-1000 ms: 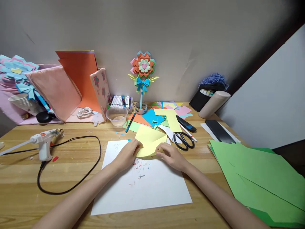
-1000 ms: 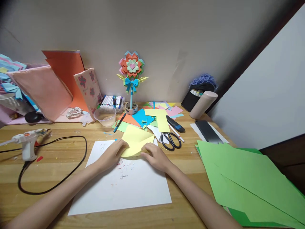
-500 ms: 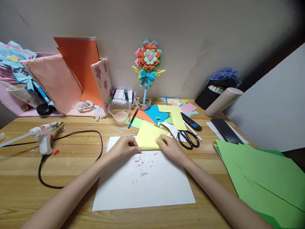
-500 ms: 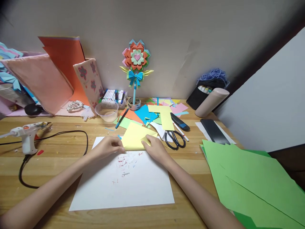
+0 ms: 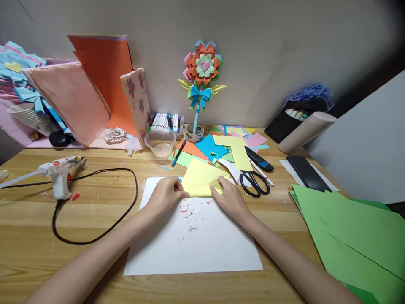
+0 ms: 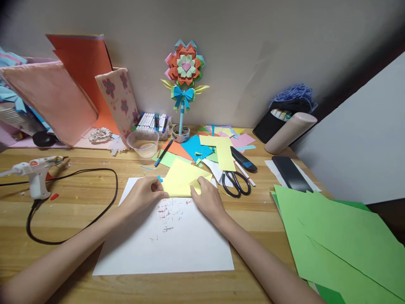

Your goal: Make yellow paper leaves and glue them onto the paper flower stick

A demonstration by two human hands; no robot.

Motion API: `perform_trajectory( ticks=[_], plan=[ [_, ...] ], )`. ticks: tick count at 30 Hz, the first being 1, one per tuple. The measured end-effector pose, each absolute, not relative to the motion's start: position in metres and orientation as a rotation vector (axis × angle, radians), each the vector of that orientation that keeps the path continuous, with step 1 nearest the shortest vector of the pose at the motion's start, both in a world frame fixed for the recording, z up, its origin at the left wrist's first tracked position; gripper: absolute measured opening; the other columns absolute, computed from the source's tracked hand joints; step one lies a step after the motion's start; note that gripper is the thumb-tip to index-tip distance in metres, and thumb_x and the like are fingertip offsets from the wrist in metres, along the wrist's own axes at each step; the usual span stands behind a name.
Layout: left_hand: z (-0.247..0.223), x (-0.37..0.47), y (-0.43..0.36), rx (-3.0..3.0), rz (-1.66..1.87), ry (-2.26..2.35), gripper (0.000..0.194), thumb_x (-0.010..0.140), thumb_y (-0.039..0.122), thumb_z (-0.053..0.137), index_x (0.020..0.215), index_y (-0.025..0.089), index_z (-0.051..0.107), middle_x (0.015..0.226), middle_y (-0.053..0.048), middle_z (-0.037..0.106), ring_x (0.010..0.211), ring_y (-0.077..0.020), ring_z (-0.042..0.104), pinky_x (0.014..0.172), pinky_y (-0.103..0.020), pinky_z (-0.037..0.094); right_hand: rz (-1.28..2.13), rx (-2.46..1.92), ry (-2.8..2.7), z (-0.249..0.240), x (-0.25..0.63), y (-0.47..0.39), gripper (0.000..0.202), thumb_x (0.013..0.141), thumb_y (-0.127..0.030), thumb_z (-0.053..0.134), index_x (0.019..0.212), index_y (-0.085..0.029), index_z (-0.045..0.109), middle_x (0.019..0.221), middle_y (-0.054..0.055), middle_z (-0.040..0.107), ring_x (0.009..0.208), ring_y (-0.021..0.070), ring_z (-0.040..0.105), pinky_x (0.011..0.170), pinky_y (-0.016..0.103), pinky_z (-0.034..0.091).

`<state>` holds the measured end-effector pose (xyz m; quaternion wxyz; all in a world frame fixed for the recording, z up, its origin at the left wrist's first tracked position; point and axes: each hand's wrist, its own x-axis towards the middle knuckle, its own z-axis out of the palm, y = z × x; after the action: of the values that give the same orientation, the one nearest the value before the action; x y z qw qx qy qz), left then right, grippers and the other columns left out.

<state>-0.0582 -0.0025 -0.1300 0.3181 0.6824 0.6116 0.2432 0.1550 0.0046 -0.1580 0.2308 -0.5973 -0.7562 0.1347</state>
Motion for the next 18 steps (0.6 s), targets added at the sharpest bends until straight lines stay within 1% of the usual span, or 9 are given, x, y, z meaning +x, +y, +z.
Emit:
perform_trajectory(
  ticks=[7,13,18],
  plan=[
    [-0.134,-0.062,0.0026,1.786,0.548,1.585,0.024,0.06,0.039,0.068,0.06,0.017,0.058,0.062,-0.001,0.06,0.057,-0.0141,0.051,0.05,-0.024,0.029,0.334,-1.623,-2.081,-0.1603,0.1546,0.0052,0.016,0.081,-0.03,0.042,0.069,-0.021,0.038,0.062,0.0,0.049,0.058,0.0159,0.046,0.053,0.025,0.03],
    [-0.1352,-0.0606,0.0053,1.785,0.499,1.571,0.023,0.062,0.039,0.066,0.062,0.017,0.058,0.058,0.0,0.06,0.053,-0.0137,0.051,0.047,-0.023,0.028,0.278,-1.664,-2.091,-0.1643,0.1516,0.0058,0.022,0.086,-0.03,0.039,0.067,-0.022,0.035,0.062,0.001,0.049,0.06,0.0171,0.048,0.054,0.026,0.028],
    [-0.1356,-0.0615,0.0065,1.803,0.438,1.57,0.02,0.065,0.038,0.063,0.062,0.018,0.059,0.056,0.0,0.059,0.052,-0.0137,0.051,0.047,-0.024,0.029,0.165,-1.707,-2.121,-0.1653,0.1487,0.0028,0.018,0.087,-0.029,0.039,0.072,-0.021,0.04,0.064,0.003,0.052,0.063,0.0194,0.05,0.053,0.027,0.025]
  ],
)
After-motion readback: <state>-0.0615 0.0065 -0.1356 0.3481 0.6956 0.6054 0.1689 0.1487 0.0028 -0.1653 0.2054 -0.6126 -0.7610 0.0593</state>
